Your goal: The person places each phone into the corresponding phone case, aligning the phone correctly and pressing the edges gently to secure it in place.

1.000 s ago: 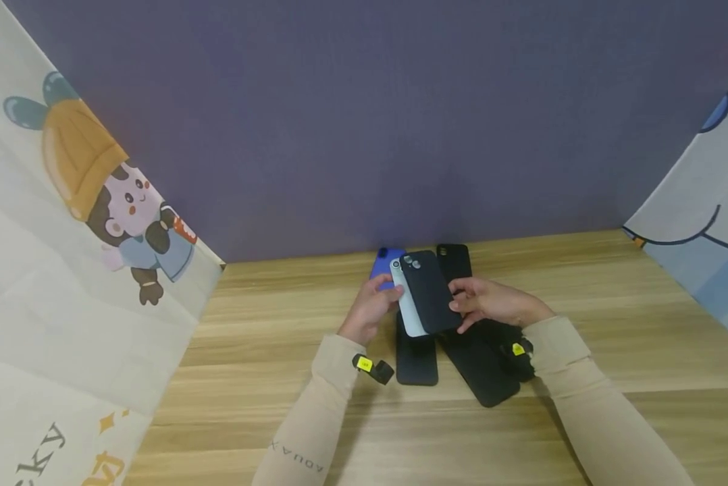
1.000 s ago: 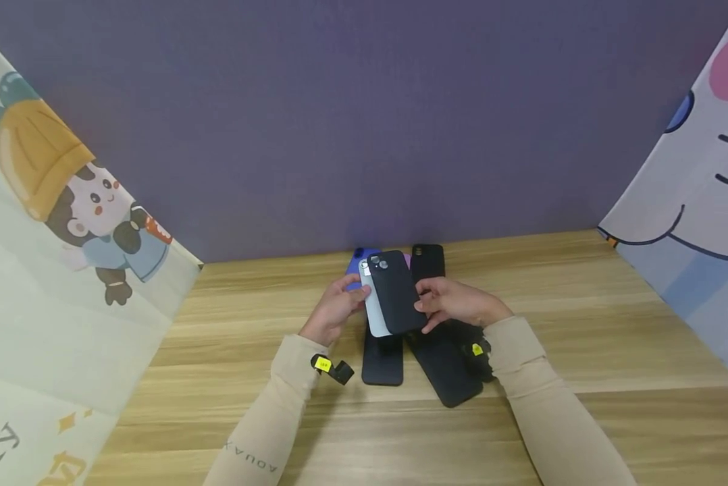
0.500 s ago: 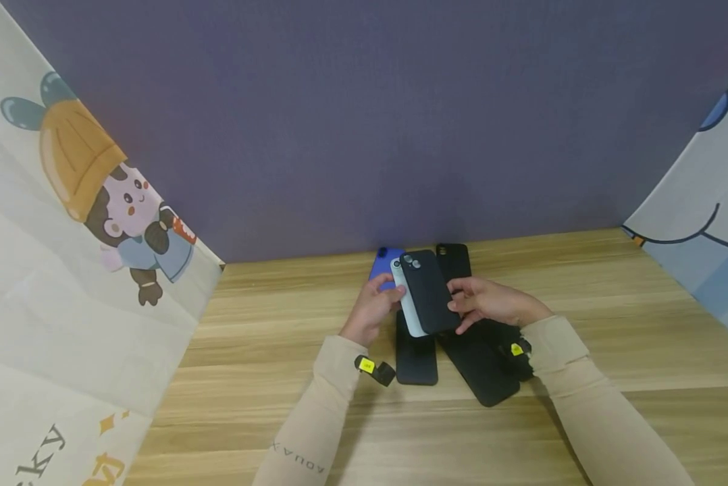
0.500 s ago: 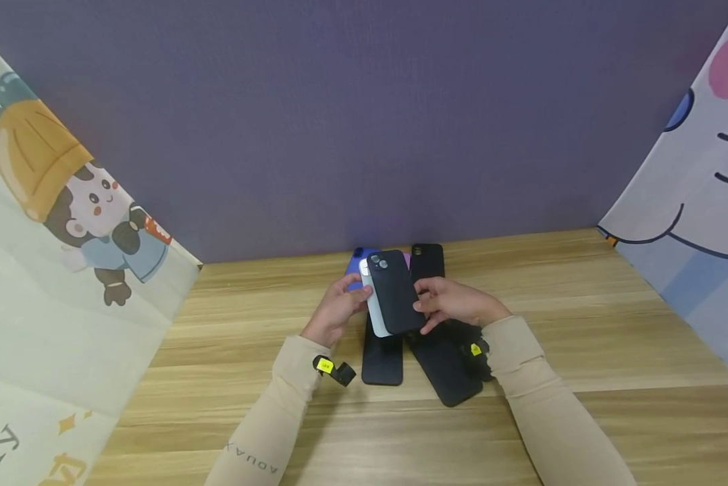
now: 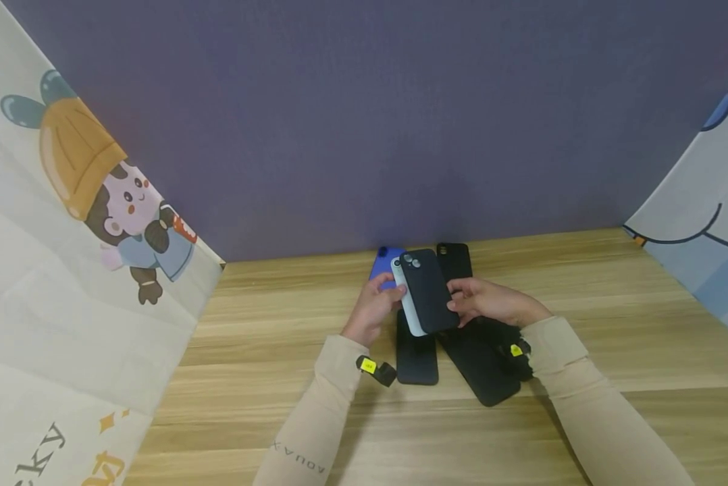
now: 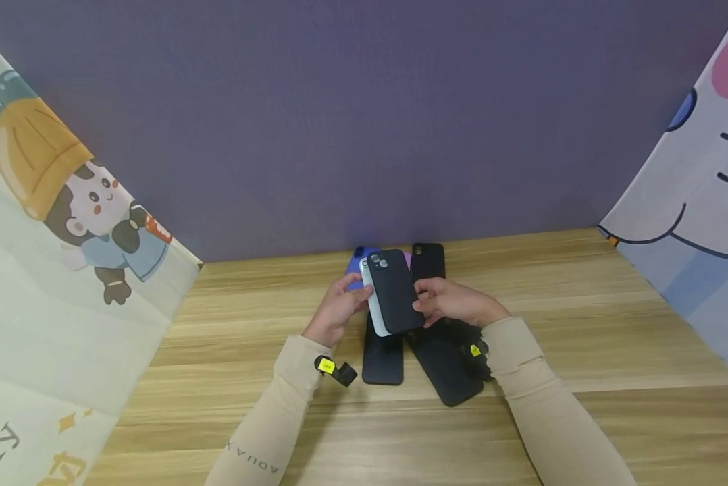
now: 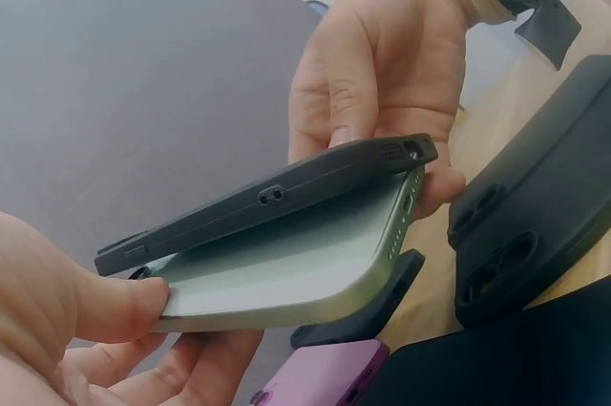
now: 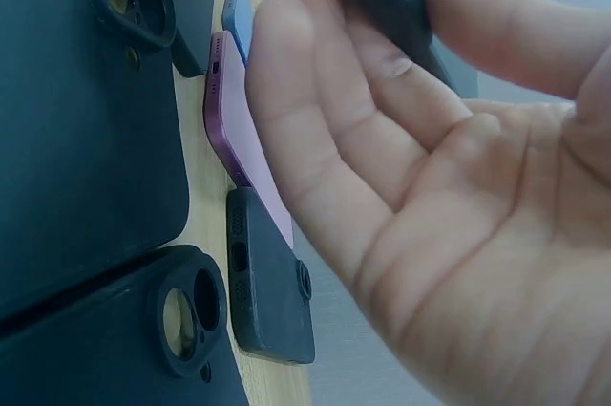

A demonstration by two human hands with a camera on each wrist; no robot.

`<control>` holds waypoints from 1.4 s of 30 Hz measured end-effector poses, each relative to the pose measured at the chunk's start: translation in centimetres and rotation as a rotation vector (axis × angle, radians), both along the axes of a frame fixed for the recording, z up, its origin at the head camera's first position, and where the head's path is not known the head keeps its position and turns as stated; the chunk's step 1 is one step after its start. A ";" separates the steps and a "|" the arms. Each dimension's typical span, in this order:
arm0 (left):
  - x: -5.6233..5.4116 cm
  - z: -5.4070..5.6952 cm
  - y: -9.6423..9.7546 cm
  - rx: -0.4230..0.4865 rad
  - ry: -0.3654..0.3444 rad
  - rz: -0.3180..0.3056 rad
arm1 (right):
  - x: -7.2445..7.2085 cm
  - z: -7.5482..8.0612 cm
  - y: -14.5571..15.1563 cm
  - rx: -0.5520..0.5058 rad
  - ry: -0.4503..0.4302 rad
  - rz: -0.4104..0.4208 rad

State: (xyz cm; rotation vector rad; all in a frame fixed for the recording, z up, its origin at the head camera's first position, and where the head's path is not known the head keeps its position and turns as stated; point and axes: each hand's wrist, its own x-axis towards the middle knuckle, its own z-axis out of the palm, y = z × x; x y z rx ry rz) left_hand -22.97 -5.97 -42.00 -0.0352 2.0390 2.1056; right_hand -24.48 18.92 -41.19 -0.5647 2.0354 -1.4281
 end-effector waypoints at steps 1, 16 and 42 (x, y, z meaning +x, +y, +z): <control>0.0 0.0 0.0 0.000 0.002 0.002 | 0.0 0.0 0.0 0.003 0.001 -0.001; 0.1 -0.2 0.8 0.011 0.042 0.019 | 0.0 0.0 0.2 -0.033 -0.004 0.074; 0.2 -0.3 0.8 -0.005 0.044 -0.007 | 0.5 -0.1 0.0 0.007 -0.021 0.056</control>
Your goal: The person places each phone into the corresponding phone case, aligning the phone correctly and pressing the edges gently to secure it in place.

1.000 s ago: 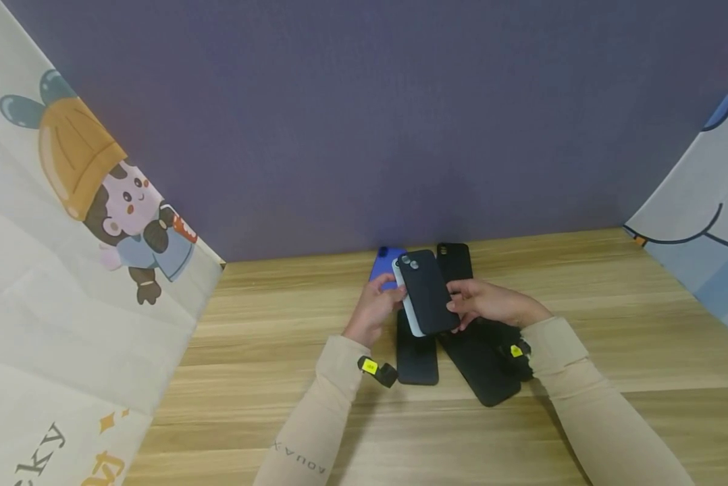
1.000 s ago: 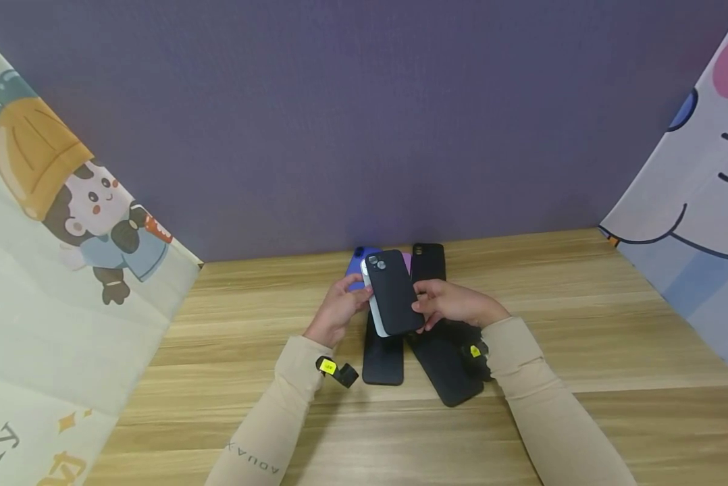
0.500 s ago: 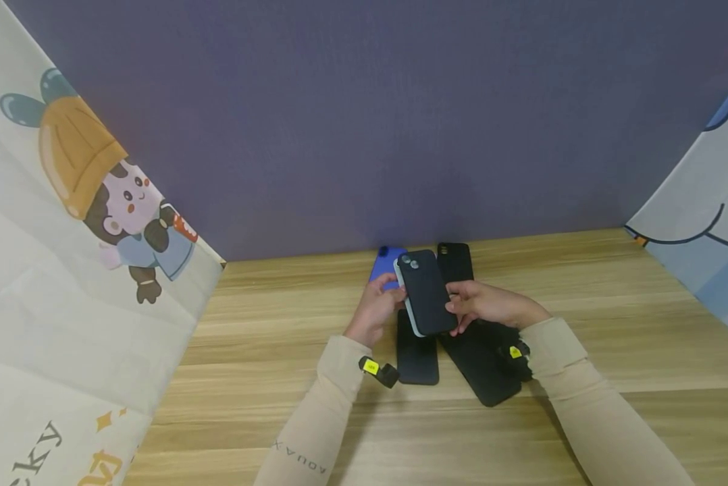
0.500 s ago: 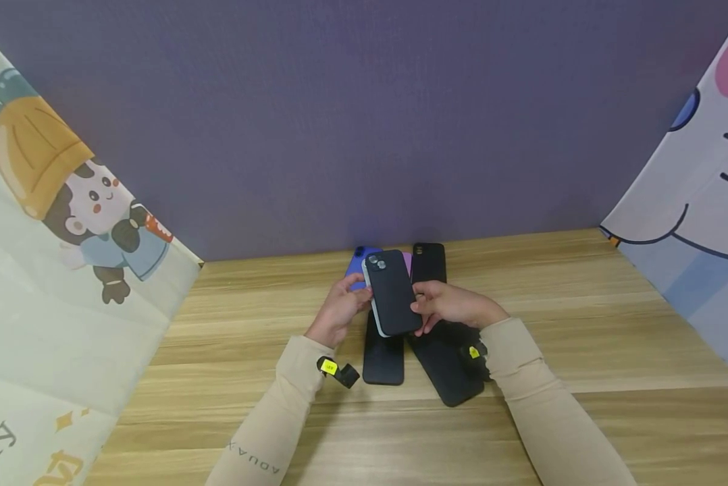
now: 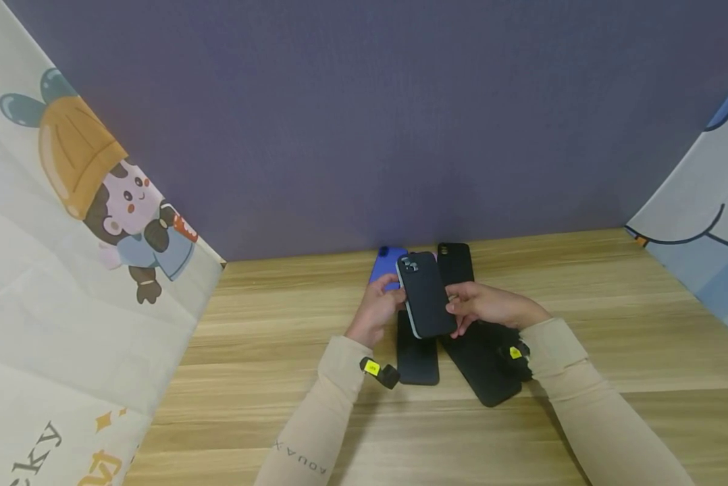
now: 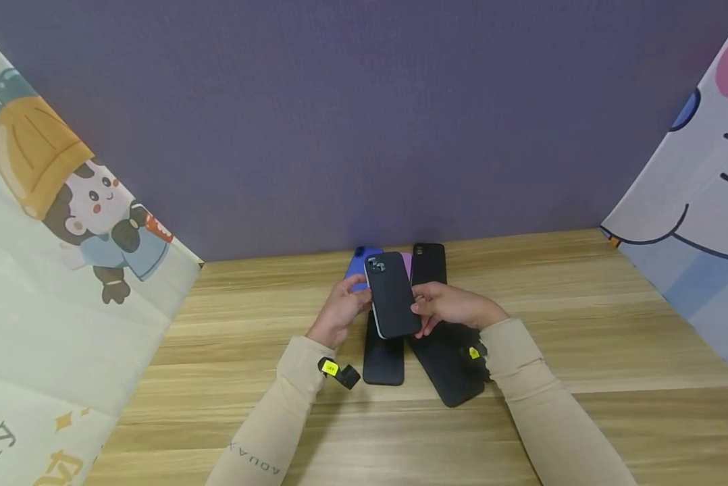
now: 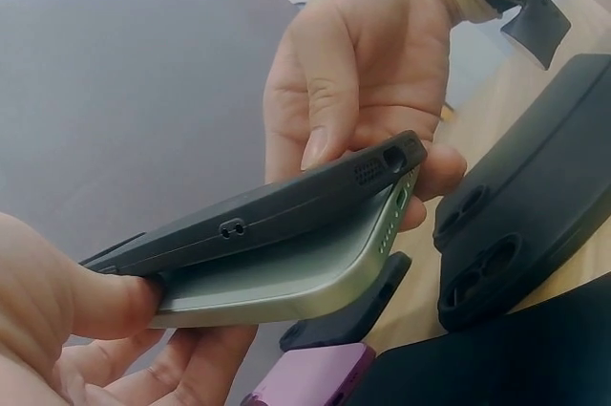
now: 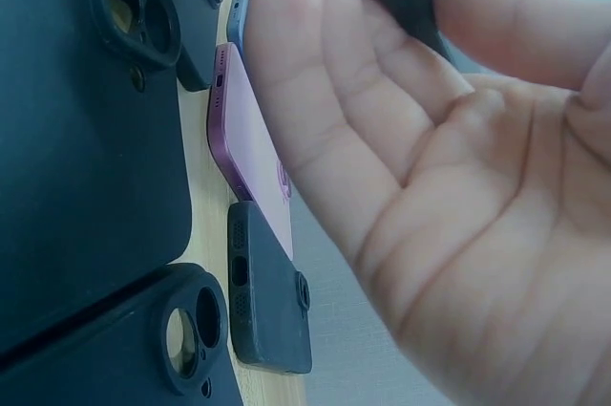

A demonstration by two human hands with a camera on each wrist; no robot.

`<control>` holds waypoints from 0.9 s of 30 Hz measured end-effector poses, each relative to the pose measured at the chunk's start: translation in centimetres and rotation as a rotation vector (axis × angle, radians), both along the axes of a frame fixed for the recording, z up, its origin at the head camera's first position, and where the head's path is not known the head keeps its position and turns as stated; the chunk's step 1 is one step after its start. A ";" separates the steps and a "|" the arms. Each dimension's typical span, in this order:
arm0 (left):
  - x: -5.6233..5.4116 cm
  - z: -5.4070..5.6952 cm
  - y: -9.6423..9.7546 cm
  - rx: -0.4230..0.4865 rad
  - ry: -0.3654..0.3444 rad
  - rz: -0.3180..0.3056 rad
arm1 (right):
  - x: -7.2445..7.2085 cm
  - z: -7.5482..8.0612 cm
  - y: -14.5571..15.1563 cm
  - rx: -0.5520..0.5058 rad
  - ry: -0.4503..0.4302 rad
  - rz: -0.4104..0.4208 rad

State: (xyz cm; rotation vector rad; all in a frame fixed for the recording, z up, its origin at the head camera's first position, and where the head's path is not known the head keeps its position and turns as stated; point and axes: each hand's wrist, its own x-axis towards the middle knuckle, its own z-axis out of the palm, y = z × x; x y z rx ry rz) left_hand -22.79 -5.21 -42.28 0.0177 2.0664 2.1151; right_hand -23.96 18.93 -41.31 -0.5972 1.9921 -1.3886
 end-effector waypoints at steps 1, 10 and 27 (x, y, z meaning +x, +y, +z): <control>0.0 0.0 0.0 0.000 -0.001 0.000 | 0.1 0.0 0.0 0.002 0.001 -0.002; 0.4 0.1 -0.3 0.008 -0.005 -0.011 | 0.6 0.0 -0.3 0.002 -0.003 -0.009; 0.9 -0.3 -0.6 0.046 -0.014 -0.037 | 1.5 0.0 -1.0 -0.040 0.006 -0.002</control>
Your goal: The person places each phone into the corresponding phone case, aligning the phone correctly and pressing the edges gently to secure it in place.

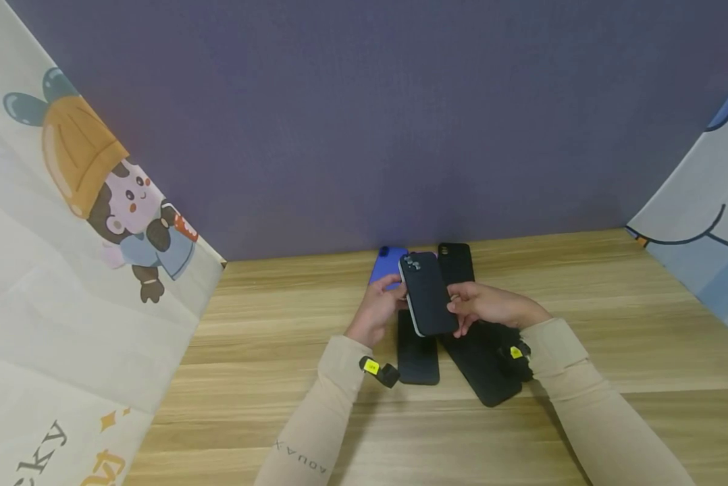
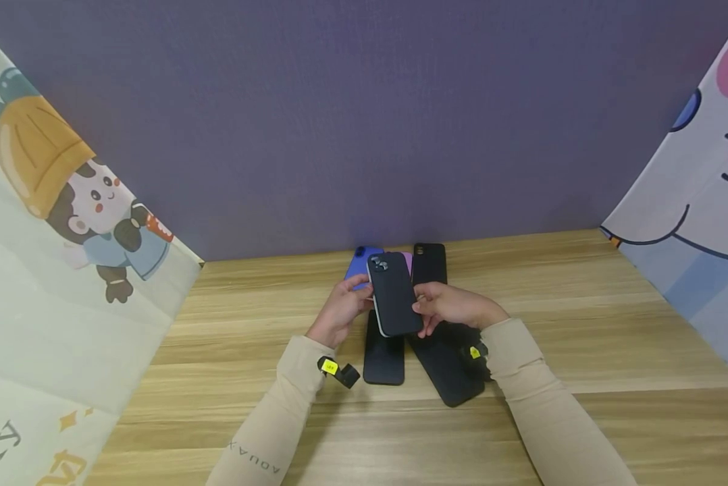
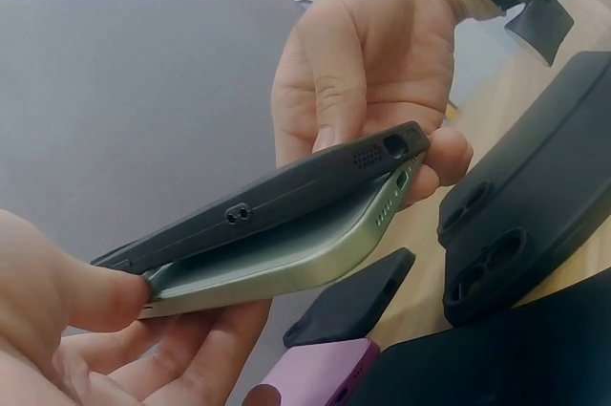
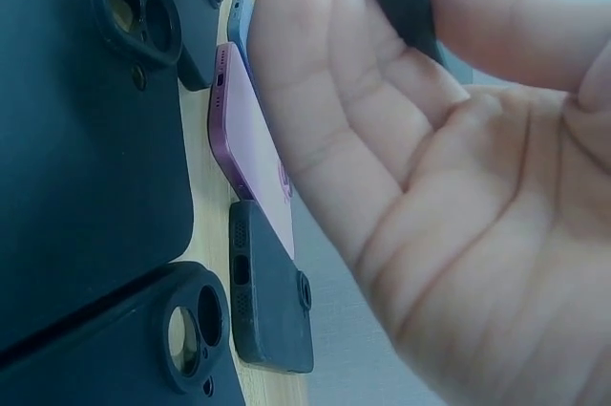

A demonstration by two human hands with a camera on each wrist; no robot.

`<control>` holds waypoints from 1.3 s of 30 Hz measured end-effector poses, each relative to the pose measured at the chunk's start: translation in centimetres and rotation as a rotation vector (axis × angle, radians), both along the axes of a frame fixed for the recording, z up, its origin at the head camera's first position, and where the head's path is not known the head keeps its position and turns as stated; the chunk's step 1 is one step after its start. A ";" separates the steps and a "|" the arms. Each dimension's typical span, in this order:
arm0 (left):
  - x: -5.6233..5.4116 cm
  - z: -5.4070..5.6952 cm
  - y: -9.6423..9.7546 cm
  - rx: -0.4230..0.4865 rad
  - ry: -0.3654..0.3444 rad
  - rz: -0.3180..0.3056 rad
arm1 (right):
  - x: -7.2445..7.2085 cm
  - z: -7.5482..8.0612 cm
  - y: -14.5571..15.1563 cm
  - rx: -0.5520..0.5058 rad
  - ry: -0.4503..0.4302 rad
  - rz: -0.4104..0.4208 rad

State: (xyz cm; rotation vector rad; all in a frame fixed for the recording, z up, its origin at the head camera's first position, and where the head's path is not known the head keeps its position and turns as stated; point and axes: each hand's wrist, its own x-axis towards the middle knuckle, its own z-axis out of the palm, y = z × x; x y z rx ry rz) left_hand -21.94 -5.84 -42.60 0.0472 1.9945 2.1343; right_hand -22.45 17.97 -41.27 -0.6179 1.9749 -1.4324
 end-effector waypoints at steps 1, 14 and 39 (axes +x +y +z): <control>0.0 0.0 0.0 0.012 -0.005 0.001 | -0.1 0.0 0.0 -0.010 0.004 0.003; -0.1 0.4 0.0 0.012 -0.043 -0.057 | -0.5 -0.3 0.0 -0.019 0.034 -0.012; 0.4 -0.1 0.3 -0.147 -0.076 -0.280 | -0.8 -0.4 0.5 0.027 0.063 -0.113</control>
